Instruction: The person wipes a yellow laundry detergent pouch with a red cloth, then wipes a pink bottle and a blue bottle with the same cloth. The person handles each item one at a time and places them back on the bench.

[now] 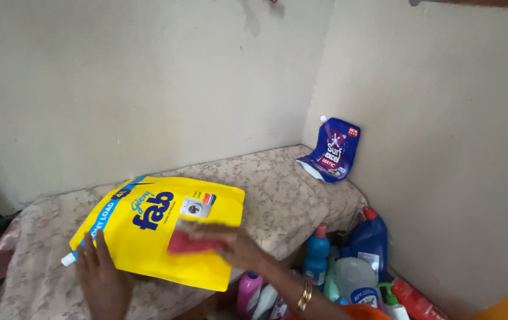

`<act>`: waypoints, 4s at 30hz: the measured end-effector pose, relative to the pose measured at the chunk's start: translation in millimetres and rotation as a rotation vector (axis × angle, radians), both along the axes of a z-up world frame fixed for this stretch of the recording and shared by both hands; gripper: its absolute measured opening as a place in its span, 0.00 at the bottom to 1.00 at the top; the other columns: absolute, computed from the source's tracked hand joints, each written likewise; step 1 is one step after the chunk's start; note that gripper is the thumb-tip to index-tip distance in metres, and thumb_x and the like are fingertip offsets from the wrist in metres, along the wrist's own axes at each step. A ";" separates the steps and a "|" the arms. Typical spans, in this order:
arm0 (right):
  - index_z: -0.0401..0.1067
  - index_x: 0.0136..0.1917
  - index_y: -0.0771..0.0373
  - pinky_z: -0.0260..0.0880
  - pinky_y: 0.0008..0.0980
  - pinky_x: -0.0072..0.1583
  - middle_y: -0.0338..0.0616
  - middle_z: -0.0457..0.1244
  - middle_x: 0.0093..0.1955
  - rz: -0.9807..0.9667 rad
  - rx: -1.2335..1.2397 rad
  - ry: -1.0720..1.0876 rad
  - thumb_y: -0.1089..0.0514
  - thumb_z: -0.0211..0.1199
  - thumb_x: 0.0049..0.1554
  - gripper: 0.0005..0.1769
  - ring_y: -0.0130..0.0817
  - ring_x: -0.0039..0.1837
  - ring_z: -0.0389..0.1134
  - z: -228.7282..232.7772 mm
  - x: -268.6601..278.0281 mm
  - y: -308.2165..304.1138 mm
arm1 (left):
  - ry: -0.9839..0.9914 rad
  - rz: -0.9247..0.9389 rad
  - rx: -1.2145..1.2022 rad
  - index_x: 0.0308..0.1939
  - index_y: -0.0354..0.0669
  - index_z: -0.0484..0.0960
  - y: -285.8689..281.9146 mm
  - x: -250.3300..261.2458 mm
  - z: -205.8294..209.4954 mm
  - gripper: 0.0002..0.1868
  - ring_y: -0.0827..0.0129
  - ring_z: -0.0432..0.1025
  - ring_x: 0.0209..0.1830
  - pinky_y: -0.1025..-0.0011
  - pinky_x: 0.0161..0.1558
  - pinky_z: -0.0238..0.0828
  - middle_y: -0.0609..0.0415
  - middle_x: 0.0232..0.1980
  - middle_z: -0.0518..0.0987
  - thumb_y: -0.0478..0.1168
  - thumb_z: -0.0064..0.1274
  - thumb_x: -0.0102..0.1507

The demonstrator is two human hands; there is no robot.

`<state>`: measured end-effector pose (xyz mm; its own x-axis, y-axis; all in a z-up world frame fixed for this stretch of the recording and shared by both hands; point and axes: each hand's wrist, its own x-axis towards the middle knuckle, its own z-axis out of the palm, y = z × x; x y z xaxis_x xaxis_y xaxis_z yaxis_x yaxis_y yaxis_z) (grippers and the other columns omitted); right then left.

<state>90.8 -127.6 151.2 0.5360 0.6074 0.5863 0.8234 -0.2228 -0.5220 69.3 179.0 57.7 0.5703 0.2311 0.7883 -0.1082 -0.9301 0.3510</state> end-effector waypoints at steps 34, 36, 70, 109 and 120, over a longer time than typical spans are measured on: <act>0.75 0.68 0.50 0.56 0.57 0.76 0.42 0.57 0.80 -0.066 -0.272 -0.261 0.71 0.67 0.49 0.34 0.52 0.82 0.53 -89.1 -53.1 -43.7 | 0.187 -0.804 -1.894 0.68 0.32 0.69 -165.5 -9.3 -119.4 0.25 0.53 0.78 0.50 0.55 0.44 0.81 0.41 0.58 0.80 0.47 0.40 0.73; 0.75 0.69 0.50 0.56 0.55 0.77 0.39 0.57 0.81 -0.076 -0.273 -0.362 0.70 0.67 0.53 0.32 0.46 0.83 0.54 -84.0 -35.4 -47.6 | 0.370 -0.734 -1.905 0.69 0.41 0.67 -159.8 -12.8 -113.4 0.25 0.55 0.78 0.51 0.49 0.41 0.81 0.48 0.59 0.79 0.46 0.38 0.69; 0.74 0.65 0.61 0.55 0.46 0.76 0.52 0.60 0.75 -0.283 -0.343 -0.163 0.76 0.57 0.44 0.35 0.47 0.79 0.56 -33.9 11.3 -44.6 | 0.474 -1.599 -1.441 0.72 0.29 0.59 -36.2 26.9 -239.3 0.30 0.48 0.72 0.65 0.52 0.62 0.71 0.35 0.69 0.71 0.24 0.43 0.65; 0.70 0.71 0.57 0.45 0.53 0.81 0.53 0.56 0.79 -0.066 -0.382 -0.242 0.64 0.60 0.55 0.29 0.58 0.85 0.47 -52.1 -40.8 85.3 | 0.247 -1.942 -1.492 0.85 0.41 0.50 -78.7 -31.3 -163.5 0.43 0.53 0.75 0.56 0.67 0.46 0.76 0.32 0.67 0.73 0.15 0.44 0.69; 0.73 0.64 0.59 0.53 0.56 0.73 0.56 0.57 0.77 -0.393 -0.372 -0.308 0.68 0.55 0.53 0.25 0.54 0.82 0.50 -38.7 9.1 58.1 | 0.676 -1.218 -1.767 0.76 0.59 0.52 -80.9 -28.5 -142.7 0.51 0.54 0.75 0.52 0.57 0.40 0.81 0.47 0.66 0.73 0.18 0.42 0.52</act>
